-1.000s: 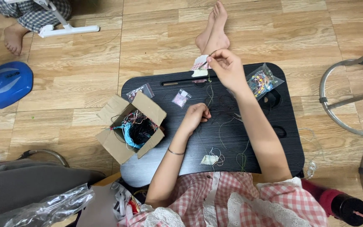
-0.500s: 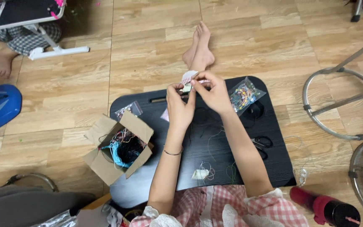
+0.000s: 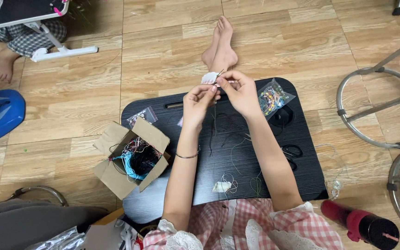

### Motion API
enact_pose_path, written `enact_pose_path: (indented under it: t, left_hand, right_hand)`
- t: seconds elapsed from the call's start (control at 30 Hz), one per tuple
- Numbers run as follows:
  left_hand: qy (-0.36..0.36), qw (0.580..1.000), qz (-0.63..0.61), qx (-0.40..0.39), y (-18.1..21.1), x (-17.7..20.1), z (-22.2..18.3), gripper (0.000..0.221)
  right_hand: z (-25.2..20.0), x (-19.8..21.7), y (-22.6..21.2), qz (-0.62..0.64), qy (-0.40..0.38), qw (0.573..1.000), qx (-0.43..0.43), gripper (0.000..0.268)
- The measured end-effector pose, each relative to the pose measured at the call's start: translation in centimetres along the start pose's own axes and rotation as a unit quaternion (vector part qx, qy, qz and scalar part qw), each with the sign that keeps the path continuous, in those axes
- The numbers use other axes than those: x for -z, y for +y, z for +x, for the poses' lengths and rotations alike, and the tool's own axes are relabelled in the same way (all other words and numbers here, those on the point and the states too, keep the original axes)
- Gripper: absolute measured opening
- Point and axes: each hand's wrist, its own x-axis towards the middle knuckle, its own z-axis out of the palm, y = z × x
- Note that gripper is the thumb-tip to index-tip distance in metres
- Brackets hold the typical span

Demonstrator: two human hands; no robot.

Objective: Tying a series of knots along a green cord while sitting on the floor using a lap desk

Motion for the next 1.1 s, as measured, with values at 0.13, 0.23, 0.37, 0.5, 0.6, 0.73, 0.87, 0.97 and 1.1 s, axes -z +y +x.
enact_pose_path:
  t: [0.13,0.23,0.37,0.5,0.6,0.73,0.87,0.97,1.1]
  left_hand:
    - [0.025,0.998,-0.051,0.041,-0.7,0.0,0.4,0.018]
    - [0.035,0.995,-0.073,0.060,-1.1,-0.2,0.6,0.018]
    - [0.045,0.993,-0.074,0.086,-1.9,0.2,1.1,0.018]
    - [0.045,0.990,-0.071,0.113,-3.0,0.5,1.1,0.017]
    - [0.033,0.988,-0.056,0.143,-4.6,1.2,1.3,0.016]
    - [0.035,0.984,-0.027,0.172,-6.5,2.1,2.0,0.019]
    - [0.056,0.979,-0.020,0.193,-7.2,2.2,2.0,0.022]
    - [0.063,0.978,-0.018,0.200,-7.5,2.2,2.4,0.024]
    - [0.049,0.975,-0.038,0.213,-7.2,2.8,0.8,0.030]
  right_hand:
    - [0.2,-0.2,0.4,-0.013,0.033,0.999,0.001,0.007]
    - [0.2,-0.5,0.4,-0.019,0.048,0.999,-0.002,0.009]
    - [0.7,-0.7,2.4,-0.031,0.057,0.998,-0.019,0.005]
    - [0.9,-0.3,4.2,-0.051,0.060,0.997,-0.021,0.005]
    - [1.1,0.2,7.4,-0.080,0.064,0.994,-0.036,0.006]
    - [1.2,0.1,9.9,-0.092,0.065,0.992,-0.053,0.007]
    - [1.1,-0.4,11.0,-0.135,0.061,0.987,-0.055,0.008]
    - [1.0,-1.1,10.9,-0.175,0.058,0.980,-0.070,0.010]
    - [0.4,-0.7,8.9,-0.235,0.047,0.967,-0.082,0.011]
